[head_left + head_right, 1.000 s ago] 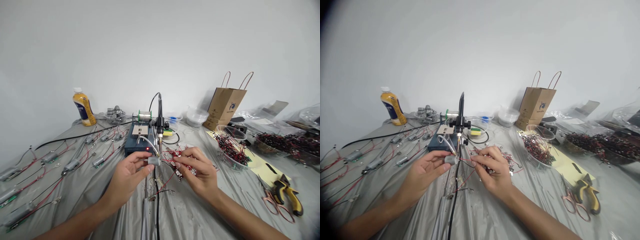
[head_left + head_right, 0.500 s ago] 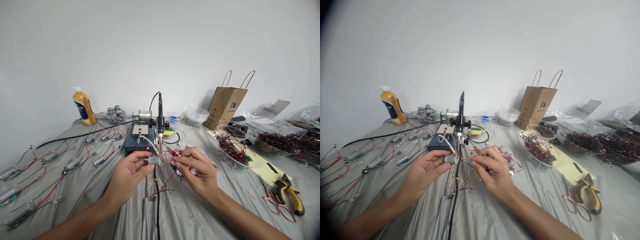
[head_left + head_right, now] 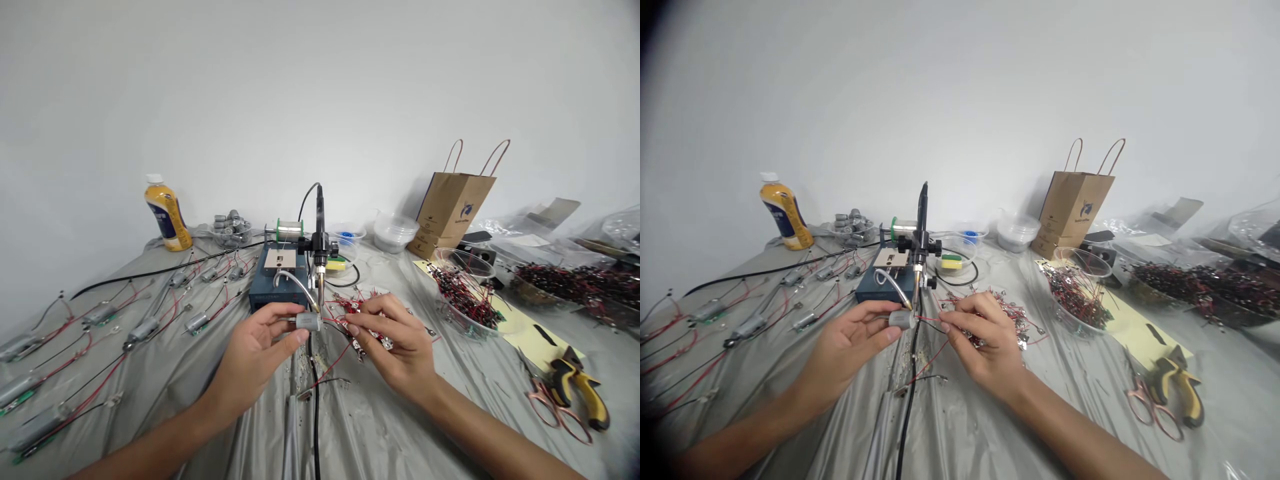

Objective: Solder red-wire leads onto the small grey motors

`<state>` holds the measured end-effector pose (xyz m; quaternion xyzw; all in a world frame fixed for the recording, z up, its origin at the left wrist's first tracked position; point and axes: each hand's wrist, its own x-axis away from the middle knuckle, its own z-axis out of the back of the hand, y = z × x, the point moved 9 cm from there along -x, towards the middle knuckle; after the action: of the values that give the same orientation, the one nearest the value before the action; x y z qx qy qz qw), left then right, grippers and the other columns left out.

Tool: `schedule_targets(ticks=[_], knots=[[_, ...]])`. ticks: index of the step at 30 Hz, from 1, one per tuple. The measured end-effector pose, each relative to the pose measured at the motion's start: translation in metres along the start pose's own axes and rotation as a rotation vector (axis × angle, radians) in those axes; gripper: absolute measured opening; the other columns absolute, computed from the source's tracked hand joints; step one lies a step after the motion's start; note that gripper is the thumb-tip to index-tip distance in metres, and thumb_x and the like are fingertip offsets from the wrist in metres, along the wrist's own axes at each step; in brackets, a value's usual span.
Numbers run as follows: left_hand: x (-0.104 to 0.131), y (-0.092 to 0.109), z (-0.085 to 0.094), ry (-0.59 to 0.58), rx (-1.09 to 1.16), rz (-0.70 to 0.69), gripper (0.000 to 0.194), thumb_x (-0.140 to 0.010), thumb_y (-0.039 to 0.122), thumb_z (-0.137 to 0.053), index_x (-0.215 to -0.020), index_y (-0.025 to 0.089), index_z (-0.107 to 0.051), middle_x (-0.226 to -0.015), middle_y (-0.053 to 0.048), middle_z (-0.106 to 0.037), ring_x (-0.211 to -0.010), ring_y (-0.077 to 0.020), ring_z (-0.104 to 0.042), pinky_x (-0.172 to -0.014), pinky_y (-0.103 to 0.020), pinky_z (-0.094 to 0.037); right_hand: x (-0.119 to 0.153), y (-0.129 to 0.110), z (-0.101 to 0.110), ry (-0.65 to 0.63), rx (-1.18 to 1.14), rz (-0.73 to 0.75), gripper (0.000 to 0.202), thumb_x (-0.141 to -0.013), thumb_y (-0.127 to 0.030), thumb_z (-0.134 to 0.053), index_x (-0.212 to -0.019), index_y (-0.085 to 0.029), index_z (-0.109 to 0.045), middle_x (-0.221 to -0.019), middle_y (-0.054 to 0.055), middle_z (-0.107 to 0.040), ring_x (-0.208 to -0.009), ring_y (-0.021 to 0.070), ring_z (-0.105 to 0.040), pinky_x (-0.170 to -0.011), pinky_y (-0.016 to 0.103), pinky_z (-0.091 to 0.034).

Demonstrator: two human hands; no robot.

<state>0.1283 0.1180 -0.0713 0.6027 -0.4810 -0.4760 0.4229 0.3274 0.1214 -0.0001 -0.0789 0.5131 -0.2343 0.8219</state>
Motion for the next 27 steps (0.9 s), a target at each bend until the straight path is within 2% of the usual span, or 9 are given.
schedule_targets(ticks=[27], knots=[[-0.0019,-0.0019,0.0,-0.012,-0.003,-0.005,0.027,-0.081,0.022,-0.08,-0.105,0.019,-0.069,-0.1,-0.002,-0.076,-0.094,-0.0126,-0.07,-0.084,-0.02,-0.055,0.0022,0.0011,0.0002,-0.01,-0.017,0.027,0.025,-0.086,-0.007,-0.068,-0.105,-0.021,-0.076,-0.088,0.004,-0.063,-0.08,0.0141,-0.057,-0.072,0.032,-0.045]])
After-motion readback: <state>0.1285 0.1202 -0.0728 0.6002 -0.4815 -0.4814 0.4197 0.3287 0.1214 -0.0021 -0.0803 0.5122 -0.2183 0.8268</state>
